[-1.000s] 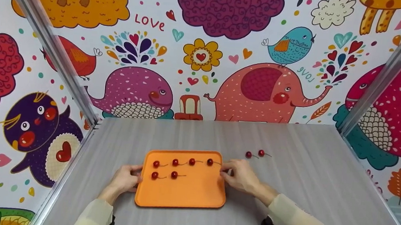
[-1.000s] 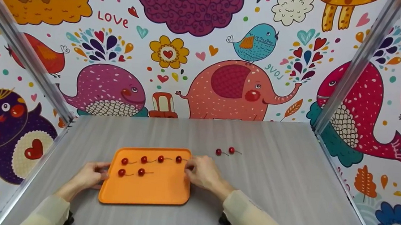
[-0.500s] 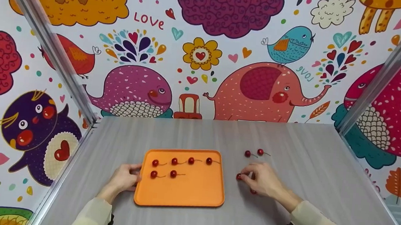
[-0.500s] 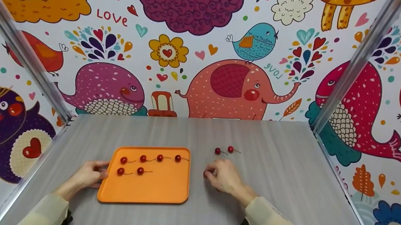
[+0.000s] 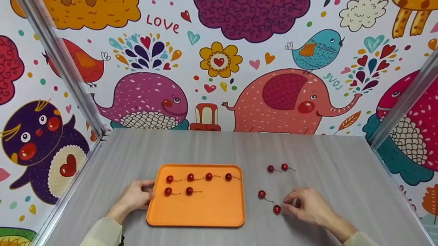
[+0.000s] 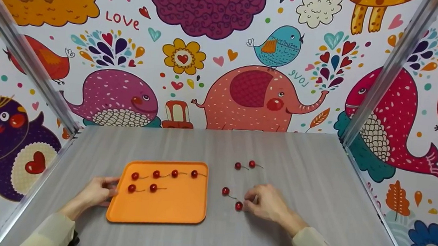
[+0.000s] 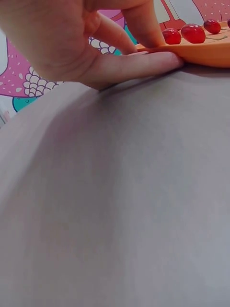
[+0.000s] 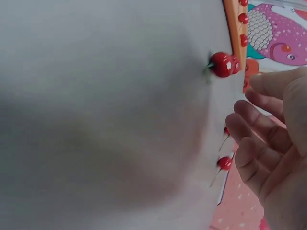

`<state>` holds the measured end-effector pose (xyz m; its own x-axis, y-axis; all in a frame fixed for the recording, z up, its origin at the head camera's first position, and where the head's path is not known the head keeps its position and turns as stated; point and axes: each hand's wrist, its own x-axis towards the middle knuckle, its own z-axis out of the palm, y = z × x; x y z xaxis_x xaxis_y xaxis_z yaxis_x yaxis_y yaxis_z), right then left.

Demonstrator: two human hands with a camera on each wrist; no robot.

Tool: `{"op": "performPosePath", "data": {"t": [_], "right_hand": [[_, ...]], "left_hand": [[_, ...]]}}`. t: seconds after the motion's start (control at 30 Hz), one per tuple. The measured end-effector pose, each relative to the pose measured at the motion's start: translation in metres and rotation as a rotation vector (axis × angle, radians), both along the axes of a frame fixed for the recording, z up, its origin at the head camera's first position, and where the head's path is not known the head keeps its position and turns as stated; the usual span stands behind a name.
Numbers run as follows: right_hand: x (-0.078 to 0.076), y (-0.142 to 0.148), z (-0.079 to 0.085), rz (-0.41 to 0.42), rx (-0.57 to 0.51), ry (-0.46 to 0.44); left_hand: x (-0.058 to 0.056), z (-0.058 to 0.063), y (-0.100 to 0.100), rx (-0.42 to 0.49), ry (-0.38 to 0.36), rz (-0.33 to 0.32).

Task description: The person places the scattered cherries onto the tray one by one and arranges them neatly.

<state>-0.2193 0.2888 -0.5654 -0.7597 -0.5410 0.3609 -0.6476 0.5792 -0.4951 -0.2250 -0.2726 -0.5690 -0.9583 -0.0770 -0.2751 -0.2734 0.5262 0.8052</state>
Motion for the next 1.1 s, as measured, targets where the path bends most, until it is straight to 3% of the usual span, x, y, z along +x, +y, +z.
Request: {"op": "performPosePath", "data": {"t": [0.27,0.67,0.87,1.1], "right_hand": [[0.008,0.016,-0.011,-0.005,0.084,-0.083],[0.011,0.018,-0.02,0.007,0.08,0.012],[0.013,0.014,-0.022,-0.009,-0.01,-0.028],[0.014,0.007,-0.022,-0.034,-0.192,-0.187]], "left_hand": [[0.001,0.0,0.0,0.01,-0.006,0.004],[0.001,0.001,0.001,0.021,-0.015,0.007],[0.001,0.001,0.001,0.011,-0.021,0.005],[0.001,0.001,0.001,0.023,-0.014,0.003]]}}
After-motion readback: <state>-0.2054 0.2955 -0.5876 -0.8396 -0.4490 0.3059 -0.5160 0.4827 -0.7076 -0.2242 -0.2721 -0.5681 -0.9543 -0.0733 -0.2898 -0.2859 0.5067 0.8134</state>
